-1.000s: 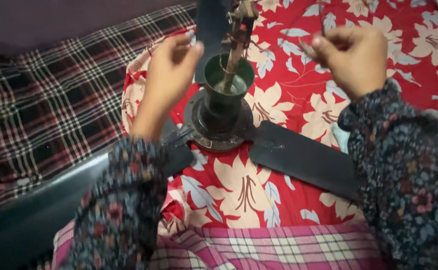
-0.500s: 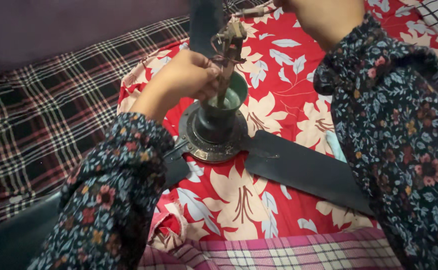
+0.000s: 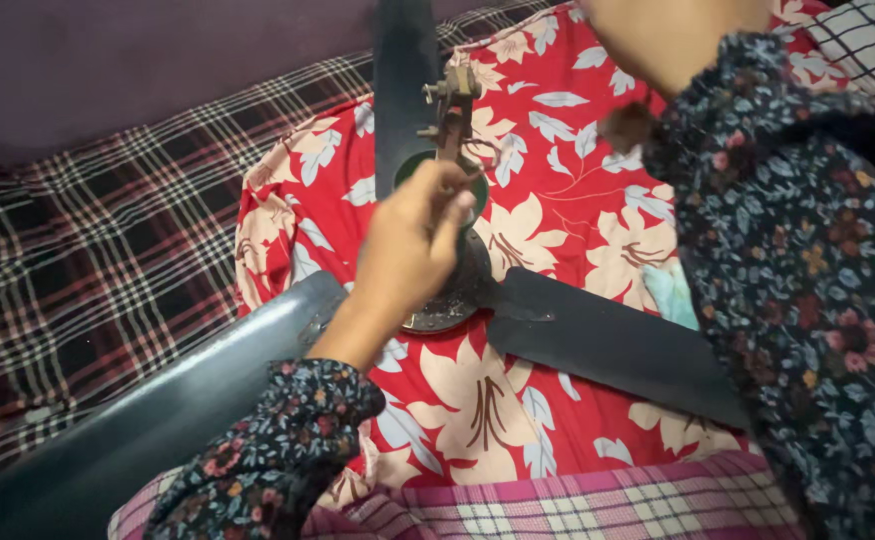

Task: The person removes the fan blades from the ceiling fan hub one by one, unscrewing each blade and placing it aside on the bed. The person handles the fan hub and blades directly with their hands.

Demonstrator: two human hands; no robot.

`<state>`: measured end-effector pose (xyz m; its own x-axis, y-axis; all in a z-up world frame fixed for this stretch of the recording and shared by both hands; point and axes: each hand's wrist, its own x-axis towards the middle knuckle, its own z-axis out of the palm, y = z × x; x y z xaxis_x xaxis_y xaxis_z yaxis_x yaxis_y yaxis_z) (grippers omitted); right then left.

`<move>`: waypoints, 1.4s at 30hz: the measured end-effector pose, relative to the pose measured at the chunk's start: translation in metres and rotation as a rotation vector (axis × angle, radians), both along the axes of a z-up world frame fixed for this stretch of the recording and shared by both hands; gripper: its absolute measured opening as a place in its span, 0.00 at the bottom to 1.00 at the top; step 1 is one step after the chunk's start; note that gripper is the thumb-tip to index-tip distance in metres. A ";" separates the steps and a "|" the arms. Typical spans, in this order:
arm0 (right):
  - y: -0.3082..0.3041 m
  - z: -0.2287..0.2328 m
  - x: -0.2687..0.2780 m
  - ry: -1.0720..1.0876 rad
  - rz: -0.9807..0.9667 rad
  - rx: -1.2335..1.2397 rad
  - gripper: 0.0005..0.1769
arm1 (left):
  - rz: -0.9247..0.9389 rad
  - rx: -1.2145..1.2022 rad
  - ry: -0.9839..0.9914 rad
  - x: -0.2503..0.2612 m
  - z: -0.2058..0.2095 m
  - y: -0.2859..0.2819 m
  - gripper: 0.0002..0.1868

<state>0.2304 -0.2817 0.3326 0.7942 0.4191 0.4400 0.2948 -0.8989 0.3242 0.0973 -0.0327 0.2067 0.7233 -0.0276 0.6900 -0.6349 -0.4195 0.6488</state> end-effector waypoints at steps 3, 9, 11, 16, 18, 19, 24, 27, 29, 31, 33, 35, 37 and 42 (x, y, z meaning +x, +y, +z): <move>-0.008 0.011 -0.009 0.067 -0.126 0.021 0.11 | -0.138 -0.227 0.449 -0.004 -0.013 -0.012 0.10; -0.015 0.042 -0.034 0.426 -0.130 0.189 0.13 | -0.263 -0.577 0.859 -0.018 -0.011 -0.030 0.10; -0.005 0.054 -0.046 0.661 -0.168 0.275 0.10 | -0.065 -0.396 0.780 -0.031 0.001 -0.020 0.12; 0.033 0.072 -0.091 1.106 0.016 0.461 0.11 | 0.020 -0.108 0.854 -0.043 0.047 0.037 0.21; 0.057 0.068 -0.105 1.187 0.005 0.538 0.14 | 0.035 -0.160 0.902 -0.044 0.065 0.057 0.28; 0.070 0.064 -0.111 1.261 0.068 0.583 0.13 | 0.044 -0.184 0.928 -0.047 0.073 0.066 0.32; 0.126 0.034 -0.125 1.433 0.376 0.712 0.12 | -0.072 0.290 0.732 -0.062 0.093 0.081 0.41; 0.149 0.015 -0.123 1.514 0.592 0.894 0.11 | -0.057 0.271 0.781 -0.066 0.091 0.082 0.32; 0.145 0.009 -0.119 1.337 0.579 0.784 0.13 | 0.003 0.207 0.832 -0.064 0.087 0.090 0.24; 0.140 0.004 -0.113 1.054 0.546 0.684 0.14 | 0.119 0.150 0.880 -0.056 0.086 0.110 0.20; 0.126 0.002 -0.105 0.669 0.490 0.584 0.13 | 0.222 0.204 0.889 -0.047 0.081 0.134 0.17; 0.109 -0.003 -0.096 0.199 0.577 0.348 0.18 | 0.235 0.243 0.791 -0.039 0.072 0.161 0.15; 0.097 -0.010 -0.083 -0.015 0.682 0.235 0.24 | 0.164 0.264 0.589 -0.027 0.057 0.179 0.12; 0.092 -0.042 -0.052 0.180 0.779 0.473 0.21 | 0.209 0.202 0.644 -0.005 0.003 0.196 0.15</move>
